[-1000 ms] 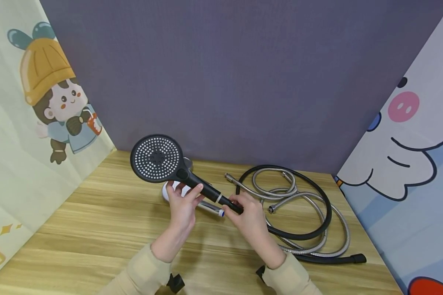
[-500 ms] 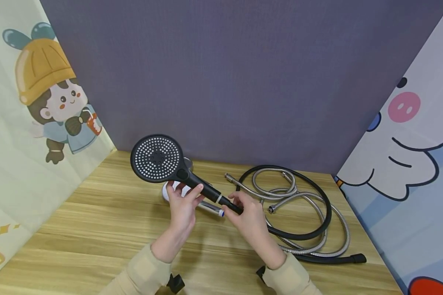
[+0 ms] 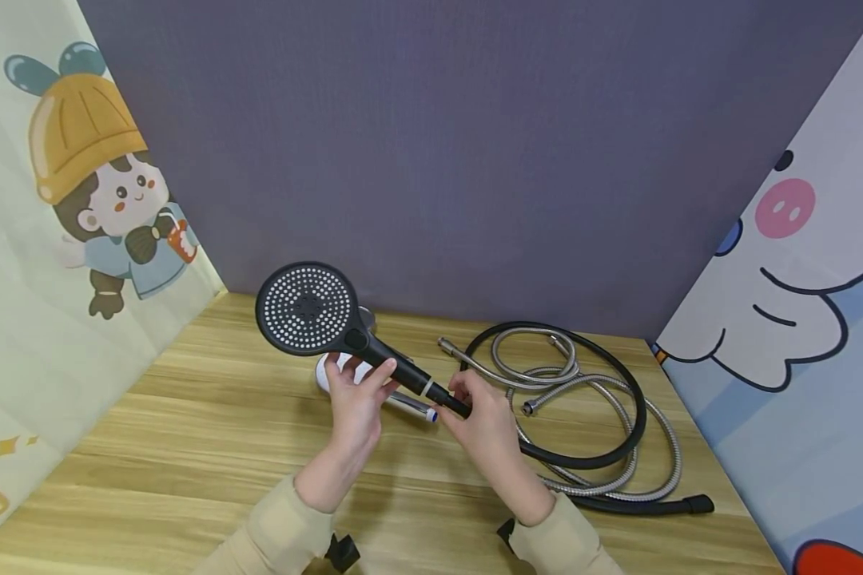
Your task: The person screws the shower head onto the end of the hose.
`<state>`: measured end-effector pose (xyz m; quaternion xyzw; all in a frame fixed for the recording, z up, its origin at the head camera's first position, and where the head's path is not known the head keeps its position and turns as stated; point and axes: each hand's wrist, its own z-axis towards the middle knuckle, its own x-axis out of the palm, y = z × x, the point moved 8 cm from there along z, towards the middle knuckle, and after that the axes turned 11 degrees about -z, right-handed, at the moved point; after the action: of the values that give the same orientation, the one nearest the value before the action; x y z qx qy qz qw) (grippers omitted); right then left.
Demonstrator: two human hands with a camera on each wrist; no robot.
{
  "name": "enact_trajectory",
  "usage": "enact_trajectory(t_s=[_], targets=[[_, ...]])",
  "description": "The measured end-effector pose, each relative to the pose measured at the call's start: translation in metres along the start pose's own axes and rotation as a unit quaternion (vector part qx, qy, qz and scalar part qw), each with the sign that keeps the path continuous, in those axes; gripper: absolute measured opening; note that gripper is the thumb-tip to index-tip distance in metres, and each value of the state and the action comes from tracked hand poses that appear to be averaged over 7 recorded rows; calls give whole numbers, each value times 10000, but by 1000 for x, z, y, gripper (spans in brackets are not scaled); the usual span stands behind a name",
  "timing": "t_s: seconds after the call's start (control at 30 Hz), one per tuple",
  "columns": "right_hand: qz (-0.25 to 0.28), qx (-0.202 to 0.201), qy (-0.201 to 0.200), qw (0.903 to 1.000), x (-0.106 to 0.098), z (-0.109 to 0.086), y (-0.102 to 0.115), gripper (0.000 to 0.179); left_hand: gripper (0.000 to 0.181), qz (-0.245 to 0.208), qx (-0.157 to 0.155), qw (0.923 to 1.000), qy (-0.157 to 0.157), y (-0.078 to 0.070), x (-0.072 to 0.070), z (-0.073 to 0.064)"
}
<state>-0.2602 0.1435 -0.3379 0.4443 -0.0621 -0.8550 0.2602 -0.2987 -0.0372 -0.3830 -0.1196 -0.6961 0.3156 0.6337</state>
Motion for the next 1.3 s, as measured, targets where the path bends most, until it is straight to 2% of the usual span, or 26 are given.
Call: enact_trajectory(t_s=[0.27,1.03,1.3], targets=[[-62,-269,-172,9995,-1,-1,4,33,88,-19,-43,10000,-21,1,-1,0],[-74,-312,-167,9993,-1,-1,6,18,88,-18,-20,10000,7,-2,-1,0],[-207,-457,-278,9984,-3,-1,10,16,88,42,-16,10000,1,-2,-2,-1]])
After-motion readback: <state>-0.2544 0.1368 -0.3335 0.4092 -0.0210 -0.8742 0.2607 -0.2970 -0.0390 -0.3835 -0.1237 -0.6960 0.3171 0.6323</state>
